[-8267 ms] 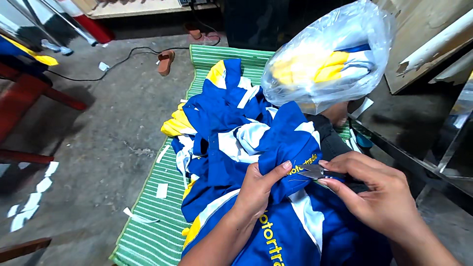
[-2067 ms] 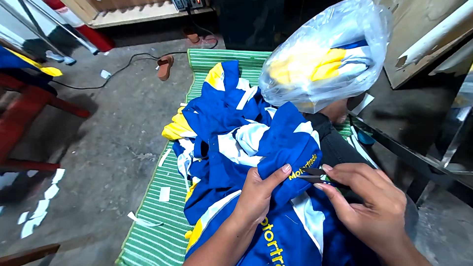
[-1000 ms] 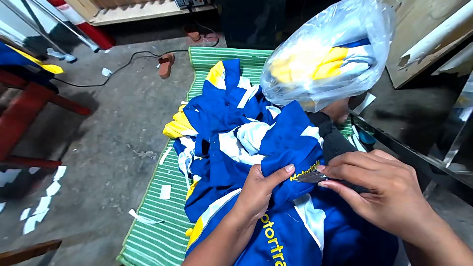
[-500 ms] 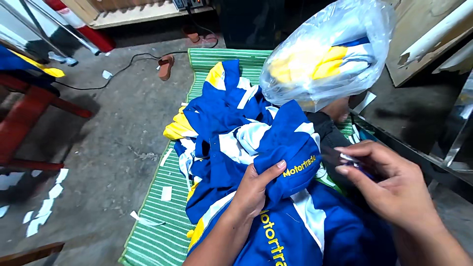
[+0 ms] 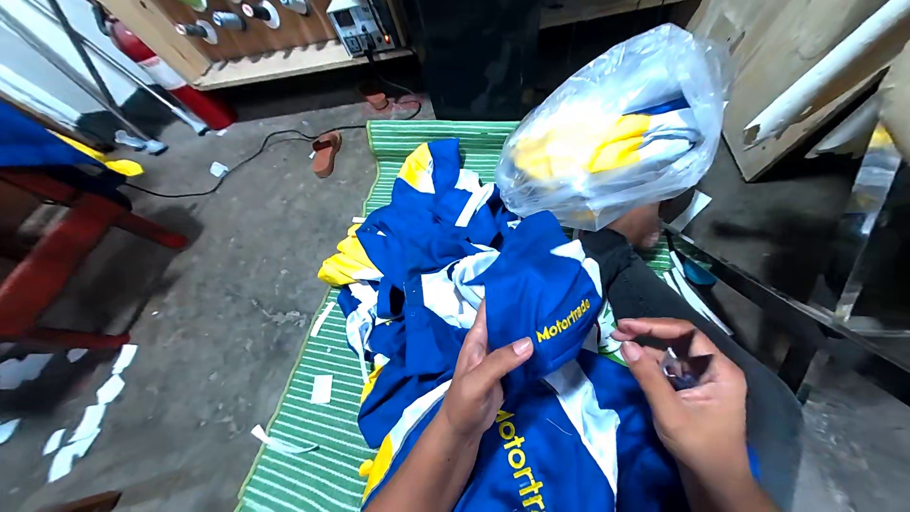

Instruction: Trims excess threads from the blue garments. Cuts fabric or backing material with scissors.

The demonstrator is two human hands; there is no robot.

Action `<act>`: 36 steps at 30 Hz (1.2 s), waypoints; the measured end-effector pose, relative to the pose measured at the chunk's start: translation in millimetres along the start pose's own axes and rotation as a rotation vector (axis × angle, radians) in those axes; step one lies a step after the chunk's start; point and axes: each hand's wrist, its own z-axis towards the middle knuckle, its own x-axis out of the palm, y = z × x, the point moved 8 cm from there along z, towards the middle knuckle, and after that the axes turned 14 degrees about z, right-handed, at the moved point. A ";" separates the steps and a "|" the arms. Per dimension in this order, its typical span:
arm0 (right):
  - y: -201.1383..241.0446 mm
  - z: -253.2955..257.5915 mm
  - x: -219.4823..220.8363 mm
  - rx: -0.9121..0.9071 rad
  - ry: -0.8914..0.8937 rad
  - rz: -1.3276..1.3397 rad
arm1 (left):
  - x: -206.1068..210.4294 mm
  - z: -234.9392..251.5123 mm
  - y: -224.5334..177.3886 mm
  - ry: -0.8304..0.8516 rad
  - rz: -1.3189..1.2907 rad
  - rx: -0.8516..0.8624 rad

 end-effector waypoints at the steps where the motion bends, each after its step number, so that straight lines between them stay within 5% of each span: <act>1: 1.7 0.4 -3.2 0.016 -0.010 -0.033 | -0.3 1.7 -2.5 -0.030 0.046 -0.019; 6: -17.1 28.9 -88.5 0.292 -0.118 -0.635 | -48.5 5.4 -28.8 -0.300 0.157 0.002; 10: -61.5 65.1 -156.7 0.569 -0.152 -0.979 | -72.8 3.1 -42.5 -0.330 0.092 0.088; 17: -133.5 100.7 -186.6 1.019 -0.069 -1.209 | -76.4 -5.9 -36.9 -0.348 0.039 0.090; 23: -182.1 100.5 -200.9 1.133 -0.149 -1.153 | -84.7 -13.7 -43.2 -0.406 0.067 0.049; 27: -169.1 111.1 -160.2 0.675 -0.100 -1.113 | -94.6 -11.0 -49.1 -0.301 0.058 0.074; 29: -164.7 99.1 -117.0 0.588 0.039 -1.064 | -96.2 -3.8 -49.4 -0.217 0.041 0.098; 33: -236.1 13.4 -72.8 0.985 0.251 -0.906 | -91.5 3.0 -51.6 -0.243 0.004 0.109; 36: -253.6 -8.3 -63.2 1.102 0.220 -0.986 | -88.7 -1.0 -54.0 -0.236 0.004 0.105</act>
